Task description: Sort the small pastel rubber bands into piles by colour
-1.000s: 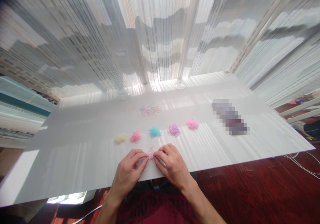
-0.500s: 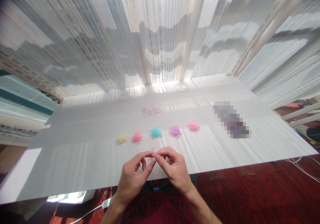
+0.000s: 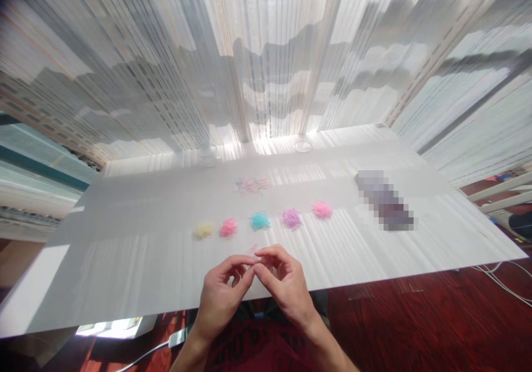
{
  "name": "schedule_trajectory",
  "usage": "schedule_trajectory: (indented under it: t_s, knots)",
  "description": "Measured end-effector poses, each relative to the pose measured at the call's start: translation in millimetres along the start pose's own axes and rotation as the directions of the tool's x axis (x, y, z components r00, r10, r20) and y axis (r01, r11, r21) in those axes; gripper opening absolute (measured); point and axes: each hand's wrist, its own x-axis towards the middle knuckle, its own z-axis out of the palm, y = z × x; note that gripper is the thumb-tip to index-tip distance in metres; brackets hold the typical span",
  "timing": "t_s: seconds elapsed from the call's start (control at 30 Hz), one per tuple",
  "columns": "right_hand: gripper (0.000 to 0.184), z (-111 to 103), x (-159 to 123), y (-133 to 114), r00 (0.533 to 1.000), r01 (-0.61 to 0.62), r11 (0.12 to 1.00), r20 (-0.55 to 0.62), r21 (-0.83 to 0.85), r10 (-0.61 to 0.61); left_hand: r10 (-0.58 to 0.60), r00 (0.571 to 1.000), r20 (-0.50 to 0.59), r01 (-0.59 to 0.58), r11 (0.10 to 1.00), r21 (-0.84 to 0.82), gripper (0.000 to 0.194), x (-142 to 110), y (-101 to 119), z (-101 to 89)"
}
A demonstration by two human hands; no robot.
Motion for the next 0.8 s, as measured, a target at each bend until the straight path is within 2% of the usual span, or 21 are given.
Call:
schedule_trajectory:
  t_s: [0.1,0.2,0.33,0.6,0.8]
  knots:
    - [0.024,-7.4,0.6,-1.5,1.0,0.017,0.987,0.012,-0.16,-0.016,0.075,0.997,0.023,-0.076,0.994,0.073,0.009,1.5,-1.7,-2.4]
    - [0.023,-14.4,3.3,-3.4,0.999,-0.022,0.969,0.025,-0.246,0.029,0.11,0.994,0.022,-0.112,0.989,0.098,0.008,3.6,-2.0,-4.0]
    - [0.02,-19.5,7.6,-5.1,0.997,-0.035,0.966,0.058,-0.255,0.052,0.123,0.992,0.002,-0.123,0.987,0.106,0.007,8.3,-0.5,-4.8]
    - [0.021,-23.3,14.6,-2.6,0.999,0.046,0.965,0.024,-0.26,-0.041,0.092,0.996,0.003,-0.092,0.986,0.136,0.011,23.2,1.5,-8.3]
    - [0.023,-28.6,20.3,3.2,0.999,0.034,0.968,-0.028,-0.248,-0.042,0.162,0.987,0.019,-0.162,0.967,0.197,0.009,39.8,10.7,-11.8]
